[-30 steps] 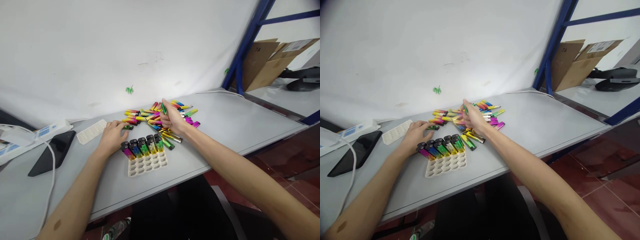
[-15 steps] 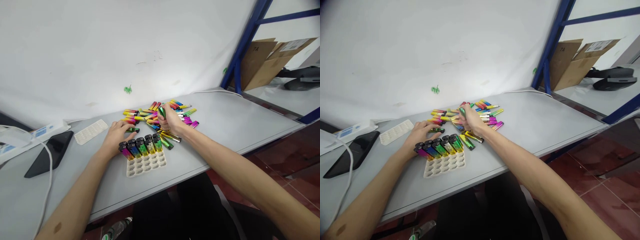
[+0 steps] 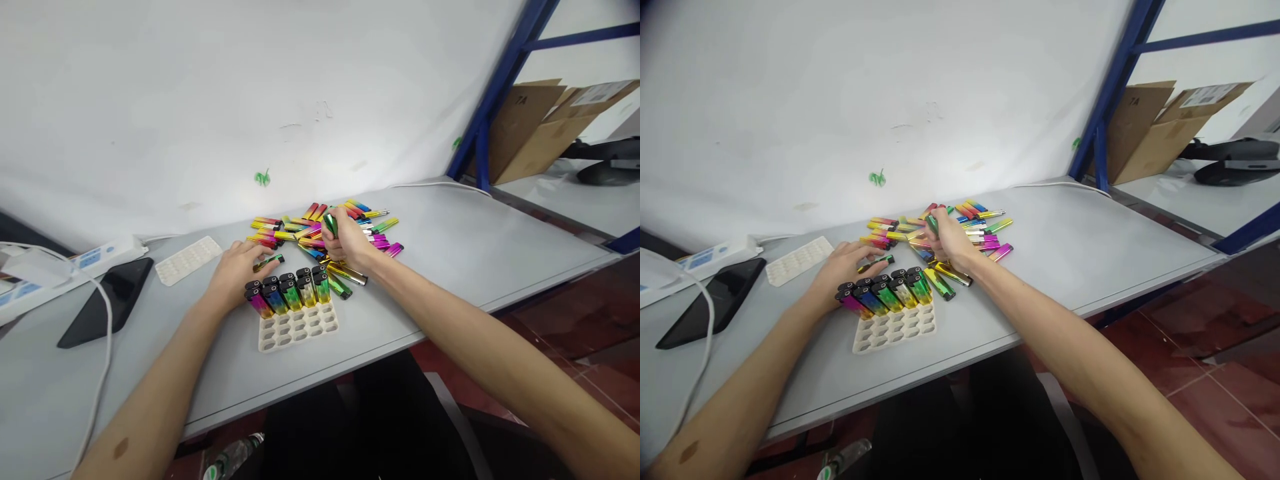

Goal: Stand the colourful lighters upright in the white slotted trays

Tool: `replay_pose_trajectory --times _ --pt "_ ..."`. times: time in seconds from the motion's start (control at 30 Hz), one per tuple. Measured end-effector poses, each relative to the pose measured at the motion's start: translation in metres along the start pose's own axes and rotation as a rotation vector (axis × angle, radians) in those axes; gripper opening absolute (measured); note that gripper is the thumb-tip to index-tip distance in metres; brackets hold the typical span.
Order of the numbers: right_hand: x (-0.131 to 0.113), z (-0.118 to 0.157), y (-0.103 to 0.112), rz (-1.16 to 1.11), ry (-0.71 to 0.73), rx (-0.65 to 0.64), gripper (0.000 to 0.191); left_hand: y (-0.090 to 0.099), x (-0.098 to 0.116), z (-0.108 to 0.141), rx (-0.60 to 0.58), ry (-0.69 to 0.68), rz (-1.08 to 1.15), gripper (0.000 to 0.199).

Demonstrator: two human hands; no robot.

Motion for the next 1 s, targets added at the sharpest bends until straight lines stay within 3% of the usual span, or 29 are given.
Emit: replay_pose_trajectory --times 0.17,0.37,0.53,0.67,0.83,1.0 --pt "-0.001 -0.001 -0.002 0.035 0.053 -0.019 0.052 -0.002 -0.002 0.001 -0.043 0.014 -0.015 0.042" --pt "-0.01 0.001 -0.004 0.147 0.163 -0.049 0.029 -0.001 -0.001 0.002 -0.023 -0.012 -0.006 0.035" --pt "-0.035 0.013 -0.007 0.51 0.307 -0.055 0.031 0.002 0.006 0.003 -0.04 0.003 0.039 0.023" --pt "-0.052 0.029 -0.011 0.703 0.359 0.065 0.024 0.002 0.009 0.003 -0.051 0.028 0.07 0.019" --pt "-0.076 0.061 -0.05 0.743 0.463 0.078 0.018 0.002 0.014 0.004 -0.051 -0.031 0.082 0.02" --pt "-0.071 0.079 -0.102 0.976 0.393 -0.129 0.015 0.005 0.018 0.01 -0.024 -0.104 0.141 0.013"
Point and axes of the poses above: each hand's wrist, its own z-axis away from the middle knuckle, its own y-axis out of the back of the hand, x = y × z, the point moved 6 cm from there along -z, towards the middle knuckle, and after that the axes turned 14 degrees about -x, right-handed, at the moved point
